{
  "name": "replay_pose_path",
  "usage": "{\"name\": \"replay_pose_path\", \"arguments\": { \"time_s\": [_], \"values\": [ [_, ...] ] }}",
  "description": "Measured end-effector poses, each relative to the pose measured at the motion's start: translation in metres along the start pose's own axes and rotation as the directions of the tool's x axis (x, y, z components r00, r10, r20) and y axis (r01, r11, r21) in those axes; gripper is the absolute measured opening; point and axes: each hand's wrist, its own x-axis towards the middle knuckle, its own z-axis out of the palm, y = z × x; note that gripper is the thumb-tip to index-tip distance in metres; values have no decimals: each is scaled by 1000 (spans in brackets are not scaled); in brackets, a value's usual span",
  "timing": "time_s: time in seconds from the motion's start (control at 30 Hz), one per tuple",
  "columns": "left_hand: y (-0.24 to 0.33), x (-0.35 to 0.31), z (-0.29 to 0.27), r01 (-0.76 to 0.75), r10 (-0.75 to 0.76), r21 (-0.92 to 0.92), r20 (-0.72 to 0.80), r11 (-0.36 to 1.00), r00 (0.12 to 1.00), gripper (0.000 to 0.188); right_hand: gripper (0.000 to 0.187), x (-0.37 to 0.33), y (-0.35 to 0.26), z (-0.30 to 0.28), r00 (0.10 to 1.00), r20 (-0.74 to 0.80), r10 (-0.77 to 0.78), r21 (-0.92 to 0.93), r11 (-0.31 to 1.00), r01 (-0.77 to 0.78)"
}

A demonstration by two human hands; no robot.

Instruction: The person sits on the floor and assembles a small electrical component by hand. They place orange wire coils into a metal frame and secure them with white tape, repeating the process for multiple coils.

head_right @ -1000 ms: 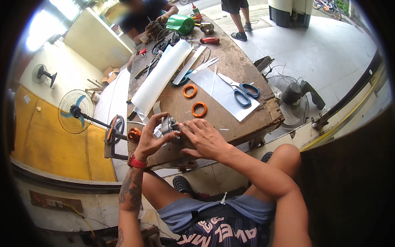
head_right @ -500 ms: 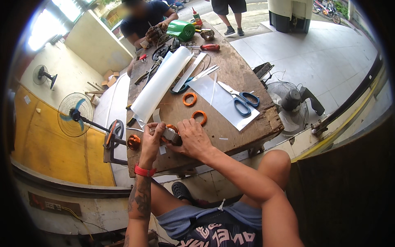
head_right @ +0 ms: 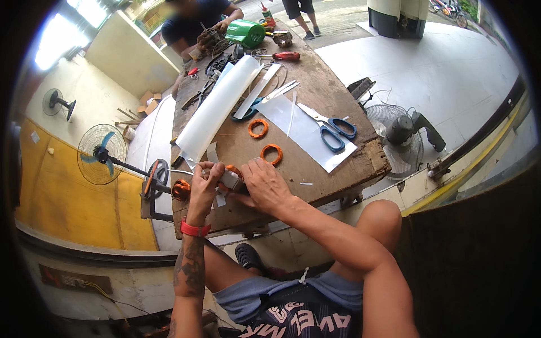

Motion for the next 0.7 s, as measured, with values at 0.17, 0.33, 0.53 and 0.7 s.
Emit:
{"name": "replay_pose_path", "arguments": {
  "time_s": [0.17,0.33,0.53,0.7],
  "values": [
    [7,-9,-16,-242,225,39,254,969,941,76,66,-28,18,-53,988,-147,-50,39,998,56],
    [7,-15,-26,-401,303,144,443,905,844,93,38,-45,42,-84,989,51,140,-13,990,-140],
    [6,-18,-27,-361,263,123,481,924,836,96,22,-39,35,-68,997,34,69,84,994,-71],
    [6,-22,-29,-386,292,97,498,917,817,89,20,-19,25,-43,993,-10,117,275,955,-110]
  ]
}}
